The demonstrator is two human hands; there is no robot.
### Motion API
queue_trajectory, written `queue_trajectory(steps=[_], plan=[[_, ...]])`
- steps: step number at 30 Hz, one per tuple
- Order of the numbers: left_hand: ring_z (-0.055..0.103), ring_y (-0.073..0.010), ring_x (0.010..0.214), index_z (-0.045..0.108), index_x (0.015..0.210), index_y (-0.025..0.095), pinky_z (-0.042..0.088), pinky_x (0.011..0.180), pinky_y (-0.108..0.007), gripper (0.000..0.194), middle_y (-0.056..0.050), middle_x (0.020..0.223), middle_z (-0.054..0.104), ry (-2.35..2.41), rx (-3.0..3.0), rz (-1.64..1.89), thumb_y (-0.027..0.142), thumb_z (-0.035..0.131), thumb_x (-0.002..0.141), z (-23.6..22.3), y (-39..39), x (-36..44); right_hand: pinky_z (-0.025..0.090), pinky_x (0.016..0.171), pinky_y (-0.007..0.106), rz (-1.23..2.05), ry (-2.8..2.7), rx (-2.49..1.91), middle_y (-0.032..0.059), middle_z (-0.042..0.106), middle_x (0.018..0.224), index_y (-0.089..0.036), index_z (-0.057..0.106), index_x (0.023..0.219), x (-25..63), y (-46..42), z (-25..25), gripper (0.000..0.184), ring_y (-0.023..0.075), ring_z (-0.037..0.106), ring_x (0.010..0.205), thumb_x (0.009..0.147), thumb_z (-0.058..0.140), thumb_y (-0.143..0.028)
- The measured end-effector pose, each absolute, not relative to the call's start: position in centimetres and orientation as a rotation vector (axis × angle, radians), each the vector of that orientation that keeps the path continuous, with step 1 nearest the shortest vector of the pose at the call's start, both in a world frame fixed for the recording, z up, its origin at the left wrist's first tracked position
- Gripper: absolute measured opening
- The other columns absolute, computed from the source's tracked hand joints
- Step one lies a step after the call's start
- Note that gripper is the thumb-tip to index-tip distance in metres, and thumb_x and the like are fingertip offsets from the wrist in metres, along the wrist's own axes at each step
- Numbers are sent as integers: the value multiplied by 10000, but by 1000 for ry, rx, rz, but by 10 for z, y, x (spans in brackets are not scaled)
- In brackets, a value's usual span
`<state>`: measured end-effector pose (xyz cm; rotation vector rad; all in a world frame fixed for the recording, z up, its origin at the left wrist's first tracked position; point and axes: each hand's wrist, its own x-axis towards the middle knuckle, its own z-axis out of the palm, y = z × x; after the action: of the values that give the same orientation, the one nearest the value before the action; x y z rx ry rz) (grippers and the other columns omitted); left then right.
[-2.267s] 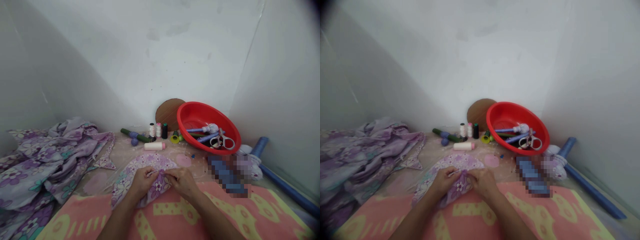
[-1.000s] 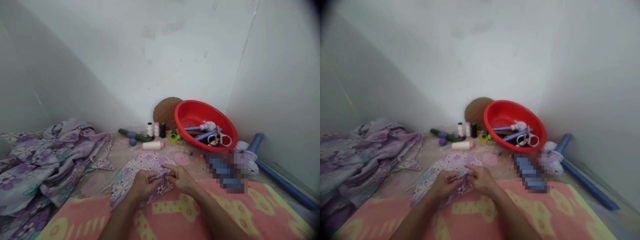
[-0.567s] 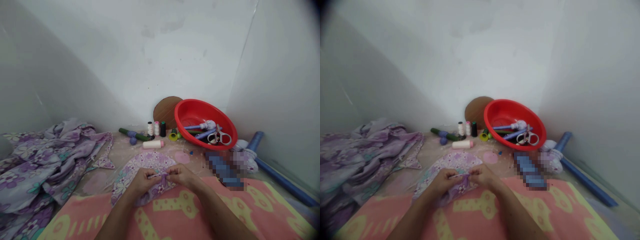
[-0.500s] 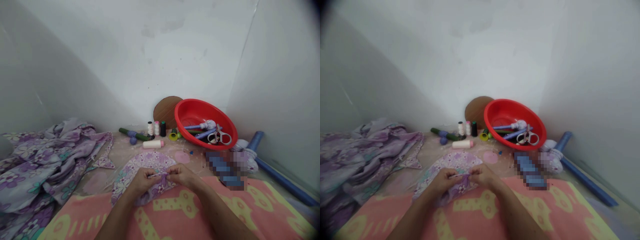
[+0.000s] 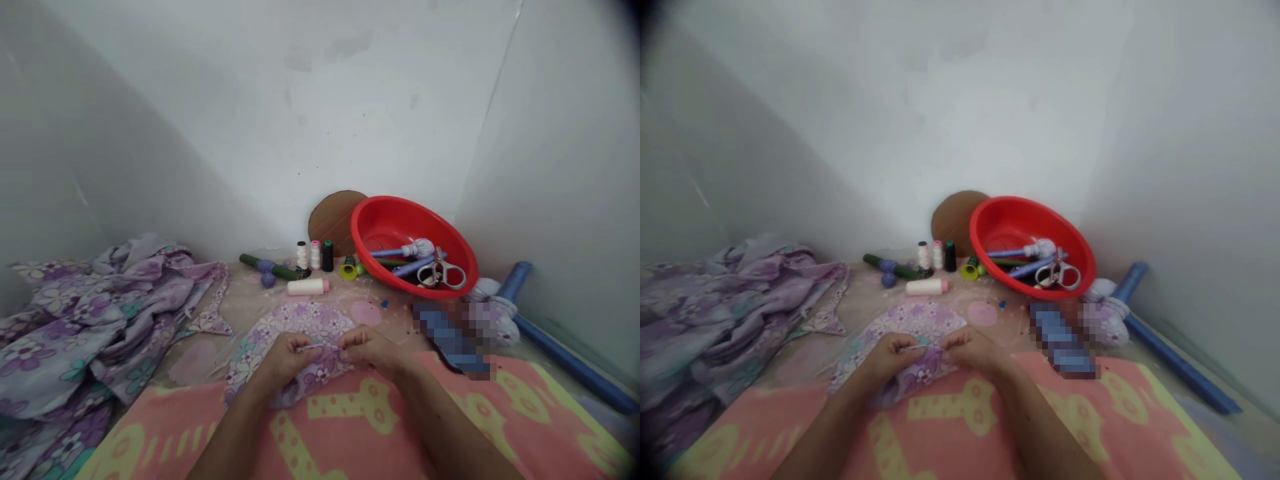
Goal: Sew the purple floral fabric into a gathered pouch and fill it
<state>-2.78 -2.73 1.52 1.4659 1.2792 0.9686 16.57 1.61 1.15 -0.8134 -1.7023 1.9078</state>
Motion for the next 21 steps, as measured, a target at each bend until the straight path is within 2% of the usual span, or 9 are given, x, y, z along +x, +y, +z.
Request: queue_trajectory(steps=[10, 21], plan=[[398, -82, 451, 587, 538, 117, 287, 431, -180, 280, 39, 455, 465, 1298, 1400, 961, 393, 619, 579, 21, -30, -24, 111, 366, 186, 1995, -1625, -802, -76, 403, 403, -113, 632, 711, 169, 19, 7, 161, 15, 219, 334, 587, 617, -214], [395, -85, 459, 617, 578, 104, 310, 459, -192, 273, 32, 460, 472, 1245, 1479, 959, 371, 588, 624, 20, -29, -24, 106, 375, 189, 2026, -1598, -765, -68, 397, 393, -88, 643, 708, 170, 19, 7, 180, 14, 207, 341, 574, 627, -206]])
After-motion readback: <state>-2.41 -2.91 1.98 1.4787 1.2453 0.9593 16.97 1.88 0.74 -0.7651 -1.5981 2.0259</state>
